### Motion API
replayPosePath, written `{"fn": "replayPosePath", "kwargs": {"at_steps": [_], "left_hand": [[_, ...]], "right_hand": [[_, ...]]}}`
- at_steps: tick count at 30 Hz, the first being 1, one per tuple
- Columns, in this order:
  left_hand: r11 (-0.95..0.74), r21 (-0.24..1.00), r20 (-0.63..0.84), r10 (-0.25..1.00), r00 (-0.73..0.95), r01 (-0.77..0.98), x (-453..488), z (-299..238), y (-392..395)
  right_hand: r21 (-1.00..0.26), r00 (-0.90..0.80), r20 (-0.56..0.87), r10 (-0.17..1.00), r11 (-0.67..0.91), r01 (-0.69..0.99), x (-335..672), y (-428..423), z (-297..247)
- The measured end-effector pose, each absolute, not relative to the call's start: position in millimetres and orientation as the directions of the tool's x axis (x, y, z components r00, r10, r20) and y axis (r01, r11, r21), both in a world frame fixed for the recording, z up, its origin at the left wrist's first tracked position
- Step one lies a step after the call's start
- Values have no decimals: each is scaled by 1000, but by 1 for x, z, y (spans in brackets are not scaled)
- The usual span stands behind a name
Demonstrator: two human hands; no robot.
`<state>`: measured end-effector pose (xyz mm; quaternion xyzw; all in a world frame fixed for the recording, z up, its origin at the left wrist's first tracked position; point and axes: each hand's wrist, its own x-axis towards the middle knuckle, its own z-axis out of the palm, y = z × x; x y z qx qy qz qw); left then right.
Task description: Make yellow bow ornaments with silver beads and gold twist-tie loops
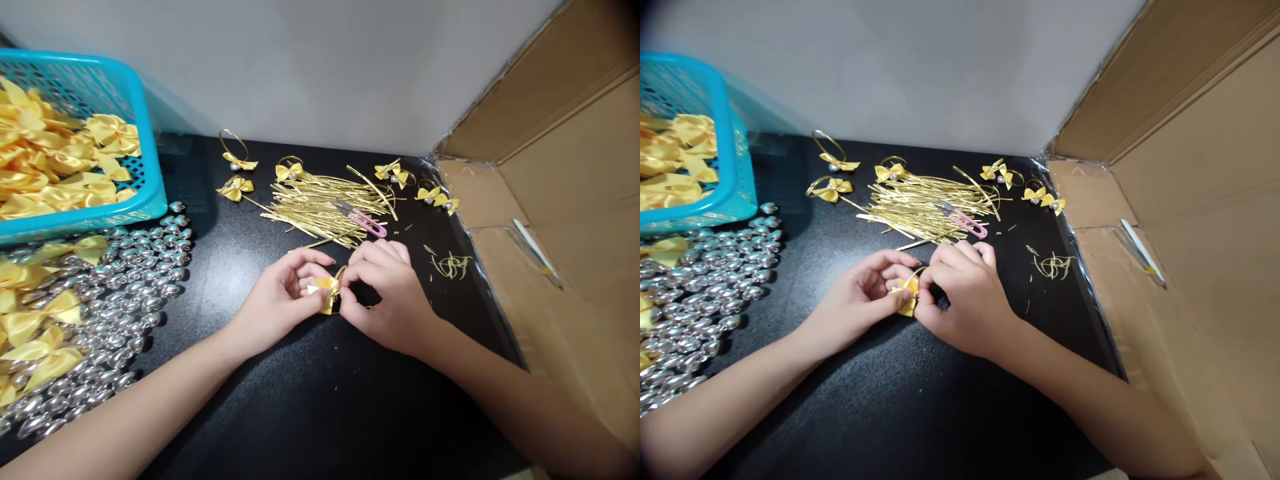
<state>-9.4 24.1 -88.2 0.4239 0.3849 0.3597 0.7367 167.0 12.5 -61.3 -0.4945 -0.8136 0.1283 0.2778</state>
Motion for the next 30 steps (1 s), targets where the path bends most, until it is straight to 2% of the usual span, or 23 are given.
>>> {"fn": "replayPosePath", "kwargs": {"at_steps": [6,12,15,18,25,30], "left_hand": [[379,898,-249,858,450,-225,-10,-90,24],[391,886,-248,854,457,-250,-10,-91,24],[385,892,-252,859,446,-236,-10,-91,24],[384,894,-254,859,445,-232,-10,-90,25],[404,863,-248,862,442,-304,-11,-92,26],[402,856,-234,862,449,-325,-11,-95,25]], "right_hand": [[-444,-449,324,833,553,706,173,14,-55],[-235,-554,357,752,646,726,176,17,-54],[-193,-572,356,738,658,728,176,17,-54],[-247,-558,319,766,635,731,175,16,-52],[-508,-512,137,848,503,699,175,17,-50],[-539,-507,127,853,488,687,177,19,-49]]}}
